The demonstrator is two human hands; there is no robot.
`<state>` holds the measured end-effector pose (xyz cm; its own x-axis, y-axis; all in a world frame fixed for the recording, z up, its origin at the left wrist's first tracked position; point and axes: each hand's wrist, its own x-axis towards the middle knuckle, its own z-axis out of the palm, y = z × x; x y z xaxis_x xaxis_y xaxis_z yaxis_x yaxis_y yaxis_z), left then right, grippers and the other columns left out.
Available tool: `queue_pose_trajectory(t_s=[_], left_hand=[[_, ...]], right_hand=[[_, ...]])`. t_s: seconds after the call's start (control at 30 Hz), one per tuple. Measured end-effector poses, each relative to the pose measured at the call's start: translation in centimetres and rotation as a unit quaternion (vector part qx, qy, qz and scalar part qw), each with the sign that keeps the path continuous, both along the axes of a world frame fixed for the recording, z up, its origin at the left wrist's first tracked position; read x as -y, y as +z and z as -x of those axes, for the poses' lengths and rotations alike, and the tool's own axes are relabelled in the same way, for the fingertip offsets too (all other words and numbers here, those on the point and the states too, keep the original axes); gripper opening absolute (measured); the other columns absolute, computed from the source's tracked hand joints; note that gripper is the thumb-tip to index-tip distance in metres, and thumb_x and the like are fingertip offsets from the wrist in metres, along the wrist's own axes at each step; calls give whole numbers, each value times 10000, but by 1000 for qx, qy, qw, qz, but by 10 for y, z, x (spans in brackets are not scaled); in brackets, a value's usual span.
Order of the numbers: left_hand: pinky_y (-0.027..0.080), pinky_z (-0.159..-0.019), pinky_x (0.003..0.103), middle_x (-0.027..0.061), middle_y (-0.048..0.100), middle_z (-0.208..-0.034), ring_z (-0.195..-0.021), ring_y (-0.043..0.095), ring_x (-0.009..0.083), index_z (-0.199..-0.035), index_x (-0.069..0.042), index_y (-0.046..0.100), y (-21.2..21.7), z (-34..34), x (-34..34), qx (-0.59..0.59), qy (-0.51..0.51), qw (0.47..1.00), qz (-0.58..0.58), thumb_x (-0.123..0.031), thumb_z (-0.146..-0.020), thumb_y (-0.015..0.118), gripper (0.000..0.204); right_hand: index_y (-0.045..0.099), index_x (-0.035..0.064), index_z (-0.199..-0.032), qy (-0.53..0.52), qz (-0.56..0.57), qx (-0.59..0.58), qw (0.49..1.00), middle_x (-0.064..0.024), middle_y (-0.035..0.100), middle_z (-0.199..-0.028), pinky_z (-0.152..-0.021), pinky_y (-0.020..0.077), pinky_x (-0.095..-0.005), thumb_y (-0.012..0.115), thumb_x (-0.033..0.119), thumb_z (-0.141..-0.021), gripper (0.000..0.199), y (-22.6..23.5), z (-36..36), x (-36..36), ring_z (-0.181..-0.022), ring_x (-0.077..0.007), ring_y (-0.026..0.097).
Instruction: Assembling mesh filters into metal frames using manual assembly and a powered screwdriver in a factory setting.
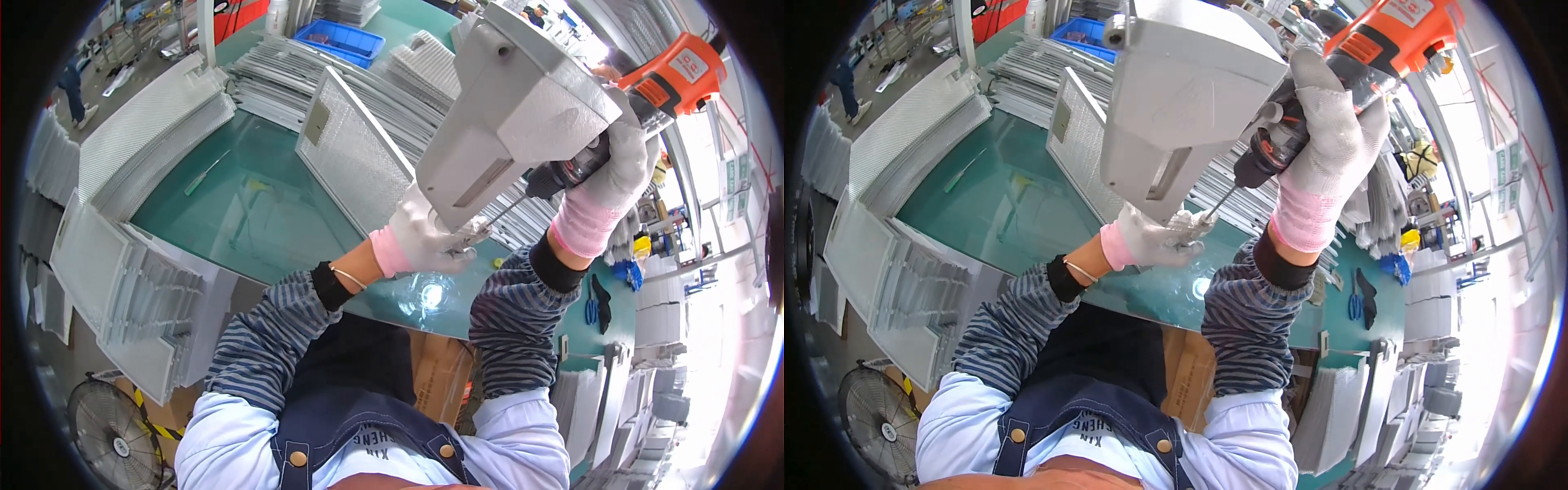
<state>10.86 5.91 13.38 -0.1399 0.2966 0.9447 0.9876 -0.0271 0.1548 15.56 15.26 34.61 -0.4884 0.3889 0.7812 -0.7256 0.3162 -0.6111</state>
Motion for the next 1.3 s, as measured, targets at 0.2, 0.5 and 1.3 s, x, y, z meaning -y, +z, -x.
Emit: queue_pose_trajectory(t_s=[0.2,0.5,1.3], left_hand=[[516,-610,352,-58,623,-810,-705,623,152,-1042,-203,730,8,-2,0,17,-16,1000,-16,-303,-697,738,359],[469,-777,455,76,647,-922,-878,620,290,-860,-158,735,16,-2,6,82,-80,993,0,-235,-567,745,303],[491,-465,319,9,642,-654,-458,576,150,-970,-161,764,-1,2,9,28,-7,998,53,-283,-708,758,289]], right_hand=[[643,-14,-970,30,11,-2,1000,-33,616,-729,-514,462,-214,691,90,-818,190,0,-3,-1,-556,-106,592],[647,12,-969,-104,-42,27,993,-13,619,-741,-513,472,-213,692,138,-848,180,4,0,-1,-595,-82,602],[520,14,-936,-93,-54,103,989,24,504,-690,-518,413,-259,693,106,-731,284,-13,-8,4,-595,-65,475]])
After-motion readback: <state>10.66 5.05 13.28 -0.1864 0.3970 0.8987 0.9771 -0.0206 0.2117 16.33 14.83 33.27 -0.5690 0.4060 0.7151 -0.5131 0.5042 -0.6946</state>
